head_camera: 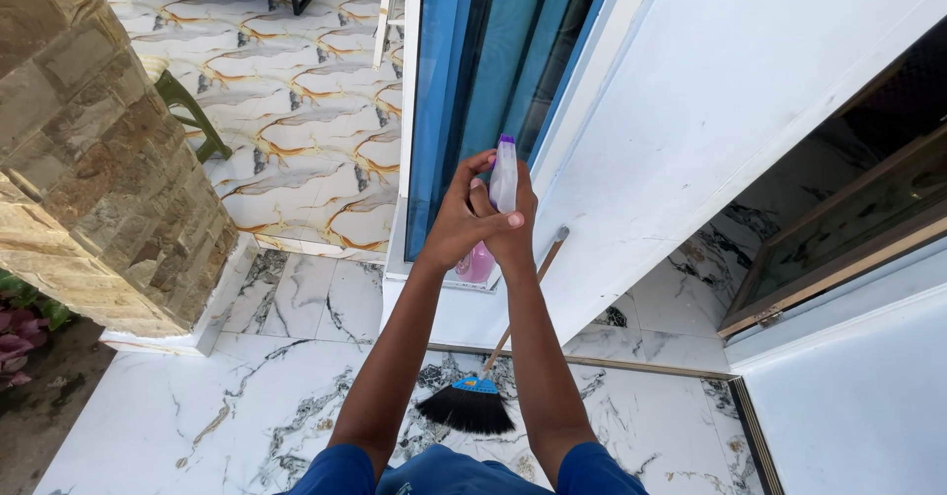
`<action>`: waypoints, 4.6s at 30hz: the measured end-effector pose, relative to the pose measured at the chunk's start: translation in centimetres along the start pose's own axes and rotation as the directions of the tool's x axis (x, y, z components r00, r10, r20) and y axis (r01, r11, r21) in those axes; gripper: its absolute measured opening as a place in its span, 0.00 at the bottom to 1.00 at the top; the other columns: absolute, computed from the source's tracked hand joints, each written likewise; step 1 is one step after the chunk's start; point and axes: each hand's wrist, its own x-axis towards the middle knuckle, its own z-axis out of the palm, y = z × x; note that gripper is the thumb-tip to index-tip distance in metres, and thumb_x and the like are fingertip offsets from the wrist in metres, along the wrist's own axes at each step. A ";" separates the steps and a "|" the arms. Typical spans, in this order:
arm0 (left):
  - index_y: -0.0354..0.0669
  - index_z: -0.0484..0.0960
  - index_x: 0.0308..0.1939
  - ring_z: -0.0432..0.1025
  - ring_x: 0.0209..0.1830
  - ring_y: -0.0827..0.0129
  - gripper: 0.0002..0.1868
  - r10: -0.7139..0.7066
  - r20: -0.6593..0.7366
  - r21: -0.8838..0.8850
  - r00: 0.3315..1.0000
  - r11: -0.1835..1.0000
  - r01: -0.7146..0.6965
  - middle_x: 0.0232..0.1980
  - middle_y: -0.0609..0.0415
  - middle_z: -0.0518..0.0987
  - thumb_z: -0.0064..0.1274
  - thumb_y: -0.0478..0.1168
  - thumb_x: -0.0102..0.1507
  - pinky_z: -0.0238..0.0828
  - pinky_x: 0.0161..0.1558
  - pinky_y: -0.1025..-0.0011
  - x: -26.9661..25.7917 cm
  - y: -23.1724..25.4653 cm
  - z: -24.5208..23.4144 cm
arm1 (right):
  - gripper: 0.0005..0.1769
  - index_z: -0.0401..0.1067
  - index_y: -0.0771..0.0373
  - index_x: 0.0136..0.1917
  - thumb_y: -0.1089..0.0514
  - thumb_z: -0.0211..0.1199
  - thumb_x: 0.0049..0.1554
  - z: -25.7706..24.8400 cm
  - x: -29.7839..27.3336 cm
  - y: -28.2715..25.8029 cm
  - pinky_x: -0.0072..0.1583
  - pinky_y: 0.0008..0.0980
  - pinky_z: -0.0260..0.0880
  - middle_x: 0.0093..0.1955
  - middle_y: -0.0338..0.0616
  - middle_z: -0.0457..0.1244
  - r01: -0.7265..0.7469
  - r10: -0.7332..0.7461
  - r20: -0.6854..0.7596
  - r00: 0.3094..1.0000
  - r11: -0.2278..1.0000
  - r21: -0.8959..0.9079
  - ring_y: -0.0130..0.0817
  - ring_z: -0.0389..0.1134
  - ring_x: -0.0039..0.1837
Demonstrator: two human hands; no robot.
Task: Cleaning a decorative glass panel on a door using a cloth and spray cleaner.
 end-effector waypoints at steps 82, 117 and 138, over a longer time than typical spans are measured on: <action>0.44 0.50 0.81 0.63 0.72 0.57 0.68 0.004 0.999 0.030 -0.043 0.652 0.758 0.76 0.45 0.59 0.77 0.51 0.46 0.68 0.67 0.60 -28.6 -11.8 55.0 | 0.20 0.69 0.66 0.61 0.59 0.65 0.58 -48.3 -38.0 -7.1 0.50 0.27 0.72 0.52 0.41 0.67 -0.573 0.043 -0.939 0.340 0.802 -0.171 0.26 0.69 0.50; 0.48 0.46 0.81 0.60 0.77 0.45 0.75 0.115 0.988 -0.026 -0.101 0.778 0.628 0.75 0.40 0.61 0.75 0.65 0.39 0.64 0.71 0.50 -28.6 -17.2 85.2 | 0.17 0.69 0.67 0.56 0.52 0.63 0.62 -77.6 -38.9 -0.1 0.42 0.27 0.70 0.46 0.44 0.68 -0.682 -0.087 -0.967 0.238 0.695 -0.230 0.26 0.70 0.43; 0.43 0.62 0.72 0.70 0.68 0.55 0.62 0.039 0.999 -0.053 0.036 0.762 0.645 0.64 0.46 0.71 0.74 0.67 0.43 0.73 0.66 0.59 -30.2 -18.6 93.2 | 0.19 0.69 0.68 0.57 0.51 0.62 0.60 -87.0 -39.9 1.6 0.41 0.28 0.70 0.42 0.43 0.68 -0.719 0.000 -0.978 0.209 0.678 -0.154 0.27 0.69 0.42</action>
